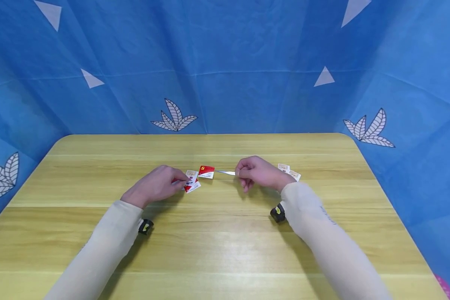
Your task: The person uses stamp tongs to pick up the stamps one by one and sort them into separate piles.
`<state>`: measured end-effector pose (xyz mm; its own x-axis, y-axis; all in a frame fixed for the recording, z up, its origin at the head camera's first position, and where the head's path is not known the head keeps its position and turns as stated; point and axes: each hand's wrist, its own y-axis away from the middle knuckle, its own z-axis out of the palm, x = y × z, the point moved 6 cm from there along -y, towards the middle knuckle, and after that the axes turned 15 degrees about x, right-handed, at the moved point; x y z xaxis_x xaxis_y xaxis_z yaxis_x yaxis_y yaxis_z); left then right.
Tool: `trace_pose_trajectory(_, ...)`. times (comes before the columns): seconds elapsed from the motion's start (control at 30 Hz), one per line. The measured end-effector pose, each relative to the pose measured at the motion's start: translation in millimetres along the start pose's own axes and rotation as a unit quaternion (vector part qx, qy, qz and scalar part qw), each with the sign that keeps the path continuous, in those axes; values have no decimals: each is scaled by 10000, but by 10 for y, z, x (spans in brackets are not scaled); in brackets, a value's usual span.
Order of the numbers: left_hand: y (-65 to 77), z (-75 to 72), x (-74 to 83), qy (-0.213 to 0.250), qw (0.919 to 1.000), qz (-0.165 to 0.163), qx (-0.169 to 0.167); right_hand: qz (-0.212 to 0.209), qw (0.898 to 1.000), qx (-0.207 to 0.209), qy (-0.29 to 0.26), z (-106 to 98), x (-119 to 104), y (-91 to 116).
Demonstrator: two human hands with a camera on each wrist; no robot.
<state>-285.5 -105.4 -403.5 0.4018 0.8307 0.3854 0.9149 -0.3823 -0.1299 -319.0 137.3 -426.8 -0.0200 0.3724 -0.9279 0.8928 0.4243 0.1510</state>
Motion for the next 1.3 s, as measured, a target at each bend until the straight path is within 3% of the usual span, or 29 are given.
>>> trace_pose_trajectory(0.93,33,-7,-7,203,9995,-240,-23,61,9997,113,-205,-378,145,379)
trace_pose_trajectory(1.3,64,-15,-21,97,9999,-77,6,107,9997,203,-123,-526,201,523)
